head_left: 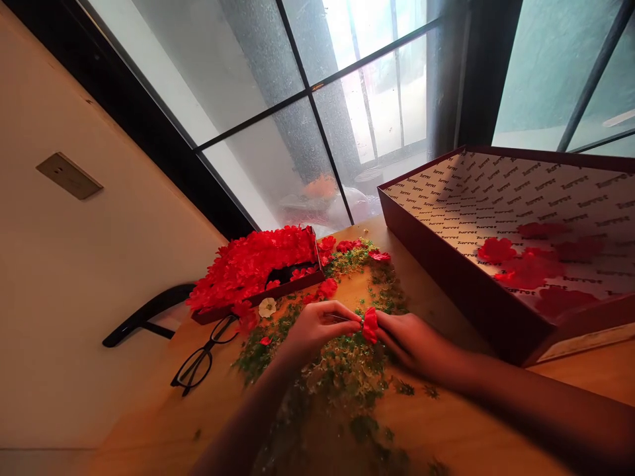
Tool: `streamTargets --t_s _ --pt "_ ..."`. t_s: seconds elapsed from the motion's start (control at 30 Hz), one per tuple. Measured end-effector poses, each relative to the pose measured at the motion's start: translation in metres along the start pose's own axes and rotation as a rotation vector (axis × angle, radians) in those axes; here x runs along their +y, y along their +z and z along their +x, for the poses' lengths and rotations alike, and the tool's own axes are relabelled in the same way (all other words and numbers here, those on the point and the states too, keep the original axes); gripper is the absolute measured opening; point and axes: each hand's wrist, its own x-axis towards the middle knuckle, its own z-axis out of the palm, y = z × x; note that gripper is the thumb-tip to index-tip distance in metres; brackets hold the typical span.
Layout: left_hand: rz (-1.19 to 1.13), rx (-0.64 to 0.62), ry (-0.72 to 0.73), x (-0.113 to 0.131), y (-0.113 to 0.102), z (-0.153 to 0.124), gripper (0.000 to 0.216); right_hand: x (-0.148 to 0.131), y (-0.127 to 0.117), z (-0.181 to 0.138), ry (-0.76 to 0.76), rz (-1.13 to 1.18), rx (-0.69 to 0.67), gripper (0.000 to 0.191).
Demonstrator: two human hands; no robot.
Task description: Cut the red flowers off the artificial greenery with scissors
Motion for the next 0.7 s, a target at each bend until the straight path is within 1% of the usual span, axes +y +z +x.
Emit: streamTargets --t_s 0.13,0.2,0.33,0.43,0.5,0.6,0.67,0.7 --pt "0.02 -0.026 -0.019 0.0 0.002 -0.005 0.016 0.001 0.002 -0.004 -0.016 -0.117 -0.101 0.019" --pt "0.027 -0.045 -0.029 0.0 0.005 -0.008 0.015 0.002 0.003 -0.008 -0.04 -0.18 -0.126 0.019" --pt "0.052 -0.064 -0.015 0.004 0.01 -0.012 0.016 0.002 0.003 -0.012 -0.066 -0.203 -0.118 0.024" --pt "0.131 -0.047 0.017 0.015 0.01 -0.014 0.017 0.001 0.005 -0.011 -0.045 -0.13 -0.083 0.025" --pt "0.178 -0.044 0.051 0.024 0.005 -0.016 0.021 -0.002 0.007 -0.007 -0.023 -0.068 -0.025 0.026" --pt "0.178 0.002 0.113 0.037 -0.012 -0.021 0.036 -0.015 0.003 -0.002 0.011 -0.03 0.053 0.027" --pt "0.161 0.044 0.136 0.044 -0.029 -0.025 0.04 -0.029 -0.011 -0.002 0.038 -0.048 0.117 0.027" --pt "0.163 0.061 0.141 0.046 -0.037 -0.028 0.039 -0.038 -0.021 -0.002 0.05 -0.068 0.17 0.027"
